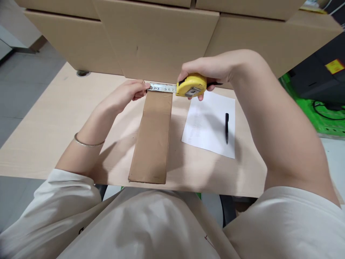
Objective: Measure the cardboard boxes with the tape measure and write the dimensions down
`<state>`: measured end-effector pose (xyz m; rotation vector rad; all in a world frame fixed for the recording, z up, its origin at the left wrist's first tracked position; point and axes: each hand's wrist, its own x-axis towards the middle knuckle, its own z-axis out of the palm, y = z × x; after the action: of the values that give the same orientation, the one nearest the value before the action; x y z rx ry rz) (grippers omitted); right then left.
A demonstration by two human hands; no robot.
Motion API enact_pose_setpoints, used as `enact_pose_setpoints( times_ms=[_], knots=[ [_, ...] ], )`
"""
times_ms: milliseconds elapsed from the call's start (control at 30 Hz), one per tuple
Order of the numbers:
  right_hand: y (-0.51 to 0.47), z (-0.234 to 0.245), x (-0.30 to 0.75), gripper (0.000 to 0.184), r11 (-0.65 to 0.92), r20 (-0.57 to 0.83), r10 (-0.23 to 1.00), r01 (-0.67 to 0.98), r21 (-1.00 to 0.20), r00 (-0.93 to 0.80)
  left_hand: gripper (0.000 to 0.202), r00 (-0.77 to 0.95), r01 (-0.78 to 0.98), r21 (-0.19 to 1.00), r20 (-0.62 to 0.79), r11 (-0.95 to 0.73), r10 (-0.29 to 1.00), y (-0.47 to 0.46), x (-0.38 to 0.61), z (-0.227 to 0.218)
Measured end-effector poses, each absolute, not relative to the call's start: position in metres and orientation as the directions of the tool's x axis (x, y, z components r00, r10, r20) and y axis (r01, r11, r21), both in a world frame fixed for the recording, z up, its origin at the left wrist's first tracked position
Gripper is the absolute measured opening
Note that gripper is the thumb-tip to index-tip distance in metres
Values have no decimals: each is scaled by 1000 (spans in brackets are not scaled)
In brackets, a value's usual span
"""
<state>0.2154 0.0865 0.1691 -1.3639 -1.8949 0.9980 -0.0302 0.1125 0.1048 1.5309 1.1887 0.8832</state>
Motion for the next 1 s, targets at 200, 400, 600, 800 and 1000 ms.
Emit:
enact_pose_setpoints(
  times_ms=[200, 400, 600, 800, 1000],
  knots=[
    [122, 165, 212, 51, 194, 22, 940, 482, -854, -341, 26, 322, 185, 983, -45, -16, 945, 118, -32, 94],
    [164, 171, 234, 48, -27, -469, 790, 741, -671, -396, 27, 382, 161, 986, -32, -33, 923, 118, -25, 93],
    [137, 180, 229, 46, -35, -422, 868, 815, -579, -262, 25, 373, 159, 986, -11, -52, 928, 117, -22, 94],
    [125, 190, 229, 44, -32, -465, 846, 844, -535, -262, 26, 272, 271, 958, 20, -97, 962, 115, -17, 100],
    [115, 177, 243, 35, -71, -370, 876, 677, -732, -308, 35, 127, 307, 916, 229, -258, 965, 80, -25, 95]
  ],
)
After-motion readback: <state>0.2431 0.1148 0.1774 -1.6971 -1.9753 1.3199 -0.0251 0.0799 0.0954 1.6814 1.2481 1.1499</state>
